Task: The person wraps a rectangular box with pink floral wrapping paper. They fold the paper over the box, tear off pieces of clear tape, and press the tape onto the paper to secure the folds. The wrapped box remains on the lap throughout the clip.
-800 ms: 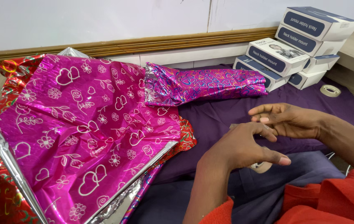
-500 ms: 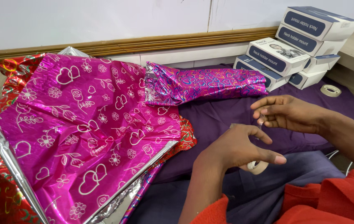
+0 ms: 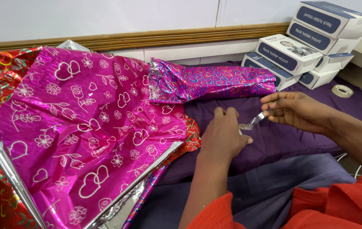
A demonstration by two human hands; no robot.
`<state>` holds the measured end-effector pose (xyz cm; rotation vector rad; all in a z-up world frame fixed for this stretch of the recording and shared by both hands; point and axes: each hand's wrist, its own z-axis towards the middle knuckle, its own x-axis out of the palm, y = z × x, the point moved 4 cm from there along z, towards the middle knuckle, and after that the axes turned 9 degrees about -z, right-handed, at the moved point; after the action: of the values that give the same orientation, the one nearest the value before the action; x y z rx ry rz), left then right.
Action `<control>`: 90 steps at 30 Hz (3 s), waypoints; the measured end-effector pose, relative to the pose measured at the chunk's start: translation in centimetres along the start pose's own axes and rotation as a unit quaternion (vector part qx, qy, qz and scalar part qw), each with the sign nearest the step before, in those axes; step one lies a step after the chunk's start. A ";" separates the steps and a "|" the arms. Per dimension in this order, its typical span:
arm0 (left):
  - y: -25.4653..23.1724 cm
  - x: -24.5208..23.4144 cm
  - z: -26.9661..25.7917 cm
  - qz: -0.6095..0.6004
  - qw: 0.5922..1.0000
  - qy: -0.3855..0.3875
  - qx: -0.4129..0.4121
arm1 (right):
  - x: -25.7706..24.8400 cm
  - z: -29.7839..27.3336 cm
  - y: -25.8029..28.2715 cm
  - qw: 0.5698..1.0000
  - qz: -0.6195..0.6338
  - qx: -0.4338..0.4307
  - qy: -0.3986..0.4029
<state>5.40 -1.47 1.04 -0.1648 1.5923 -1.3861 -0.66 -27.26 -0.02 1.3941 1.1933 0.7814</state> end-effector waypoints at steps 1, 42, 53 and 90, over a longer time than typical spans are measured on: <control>-0.2 -0.1 0.4 0.030 1.000 -0.004 -0.008 | 0.1 0.0 0.2 1.000 -0.009 -0.003 0.003; 1.8 -0.5 13.5 0.290 0.926 -0.170 0.174 | 5.1 1.0 5.7 0.787 -0.549 -0.219 -0.178; 2.0 -0.8 14.7 0.294 0.916 -0.188 0.197 | 6.6 3.3 6.6 0.599 -0.672 -0.396 -0.180; -2.9 -4.6 17.0 0.236 0.951 -0.176 0.090 | 2.4 8.2 15.9 0.637 -0.706 -0.290 -0.104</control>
<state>18.61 -11.07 8.22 0.0752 1.1087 -1.0480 11.32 -26.03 13.42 -0.2228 1.2495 -0.1897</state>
